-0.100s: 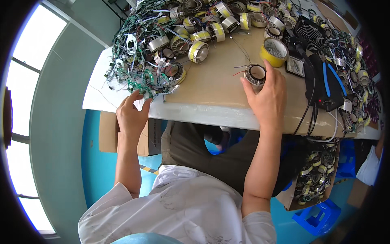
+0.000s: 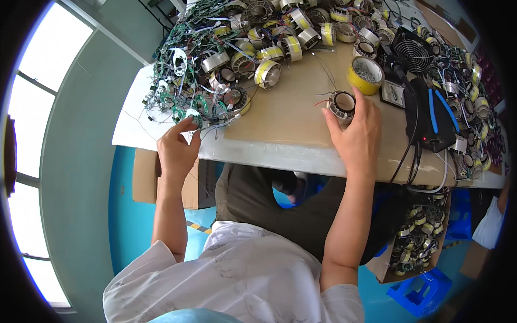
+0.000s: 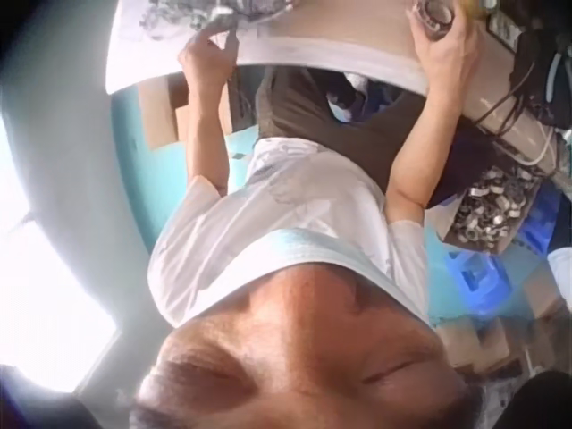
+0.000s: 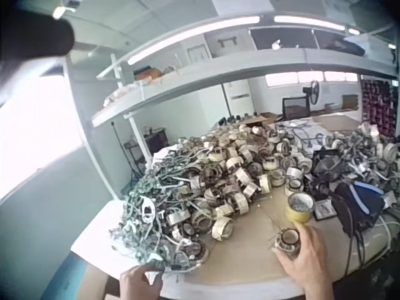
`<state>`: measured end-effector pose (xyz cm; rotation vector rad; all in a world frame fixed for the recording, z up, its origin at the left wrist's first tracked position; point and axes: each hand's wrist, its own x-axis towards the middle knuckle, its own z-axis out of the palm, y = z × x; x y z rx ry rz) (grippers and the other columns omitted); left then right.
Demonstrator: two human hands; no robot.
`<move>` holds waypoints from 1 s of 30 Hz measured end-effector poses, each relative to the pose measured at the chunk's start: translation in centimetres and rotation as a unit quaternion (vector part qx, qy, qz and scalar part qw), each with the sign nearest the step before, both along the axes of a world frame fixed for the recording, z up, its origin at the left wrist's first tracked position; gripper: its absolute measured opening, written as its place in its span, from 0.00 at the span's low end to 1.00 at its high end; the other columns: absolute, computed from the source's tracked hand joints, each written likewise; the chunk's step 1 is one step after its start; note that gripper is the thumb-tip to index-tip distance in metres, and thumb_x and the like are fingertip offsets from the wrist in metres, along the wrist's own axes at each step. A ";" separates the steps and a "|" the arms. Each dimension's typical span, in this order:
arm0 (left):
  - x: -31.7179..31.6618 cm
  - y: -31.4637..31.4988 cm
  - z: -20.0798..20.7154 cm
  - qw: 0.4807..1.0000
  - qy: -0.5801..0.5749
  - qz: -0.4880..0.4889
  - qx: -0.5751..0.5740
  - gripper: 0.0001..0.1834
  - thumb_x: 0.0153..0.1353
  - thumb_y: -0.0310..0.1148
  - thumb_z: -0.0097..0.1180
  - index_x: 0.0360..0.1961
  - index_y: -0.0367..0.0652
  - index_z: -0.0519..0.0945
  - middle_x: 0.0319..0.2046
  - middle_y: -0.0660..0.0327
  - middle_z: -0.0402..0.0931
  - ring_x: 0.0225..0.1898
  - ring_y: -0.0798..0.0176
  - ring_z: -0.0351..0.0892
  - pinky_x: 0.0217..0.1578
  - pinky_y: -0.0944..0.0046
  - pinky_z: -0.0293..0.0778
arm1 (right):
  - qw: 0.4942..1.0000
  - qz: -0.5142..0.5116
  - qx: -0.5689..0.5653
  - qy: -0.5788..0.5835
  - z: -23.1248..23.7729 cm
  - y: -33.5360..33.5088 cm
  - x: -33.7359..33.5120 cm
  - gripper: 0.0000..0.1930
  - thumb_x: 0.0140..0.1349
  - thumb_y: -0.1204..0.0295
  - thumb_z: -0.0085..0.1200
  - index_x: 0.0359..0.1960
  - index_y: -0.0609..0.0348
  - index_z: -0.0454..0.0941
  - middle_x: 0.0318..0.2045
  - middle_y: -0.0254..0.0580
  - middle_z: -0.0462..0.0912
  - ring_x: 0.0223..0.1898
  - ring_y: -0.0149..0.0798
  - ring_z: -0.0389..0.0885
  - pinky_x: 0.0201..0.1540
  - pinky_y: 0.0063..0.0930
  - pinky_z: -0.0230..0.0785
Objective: Soldering wires to circular circuit boards and assembling them onto magnetic coils at a factory workbench.
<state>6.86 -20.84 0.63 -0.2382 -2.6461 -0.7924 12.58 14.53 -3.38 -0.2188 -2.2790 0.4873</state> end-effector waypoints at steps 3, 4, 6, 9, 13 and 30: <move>-1.2 2.0 0.3 0.999 -0.013 -0.020 0.044 0.22 0.54 0.27 0.68 0.52 0.36 0.84 0.38 0.61 0.89 0.19 0.73 0.67 0.27 0.69 0.71 | 1.000 -0.023 -0.020 -0.004 -0.1 1.7 1.4 0.35 0.57 0.56 0.69 0.61 0.63 0.72 0.51 0.56 0.79 0.54 0.56 0.76 0.57 0.48 0.69; -2.0 3.5 0.2 0.997 -0.020 -0.044 0.059 0.22 0.54 0.28 0.69 0.52 0.35 0.84 0.38 0.62 0.89 0.19 0.74 0.66 0.26 0.69 0.71 | 0.999 -0.041 -0.024 -0.007 -0.3 2.5 2.3 0.35 0.57 0.56 0.70 0.61 0.64 0.72 0.51 0.57 0.79 0.54 0.58 0.76 0.57 0.49 0.68; -1.6 3.1 -0.3 0.996 -0.054 -0.031 0.072 0.27 0.52 0.30 0.72 0.53 0.31 0.82 0.38 0.57 0.88 0.22 0.72 0.70 0.28 0.67 0.71 | 0.999 -0.034 -0.011 -0.004 -0.9 2.3 1.8 0.35 0.57 0.54 0.68 0.60 0.64 0.71 0.51 0.57 0.79 0.53 0.59 0.75 0.58 0.51 0.67; -3.1 -2.8 -3.6 0.996 -0.025 -0.003 0.090 0.28 0.51 0.27 0.73 0.54 0.29 0.82 0.37 0.59 0.87 0.23 0.74 0.68 0.25 0.71 0.66 | 0.999 0.003 -0.021 -0.026 0.0 -0.2 0.1 0.37 0.56 0.54 0.69 0.61 0.65 0.68 0.50 0.56 0.77 0.53 0.57 0.74 0.58 0.49 0.67; -4.4 -2.2 -2.5 0.994 0.029 -0.014 0.104 0.25 0.56 0.27 0.72 0.57 0.39 0.83 0.38 0.62 0.87 0.21 0.76 0.63 0.22 0.73 0.62 | 0.999 -0.028 -0.009 -0.035 -0.3 0.7 1.4 0.38 0.60 0.51 0.64 0.61 0.70 0.68 0.48 0.55 0.78 0.53 0.53 0.75 0.58 0.45 0.66; -5.4 5.0 7.1 0.825 0.520 -0.181 0.129 0.10 0.66 0.28 0.66 0.45 0.32 0.87 0.42 0.60 0.88 0.23 0.74 0.78 0.19 0.78 0.70 | 0.999 -0.019 -0.032 -0.013 0.2 0.8 1.7 0.37 0.60 0.56 0.64 0.63 0.73 0.67 0.50 0.55 0.76 0.52 0.51 0.73 0.58 0.42 0.66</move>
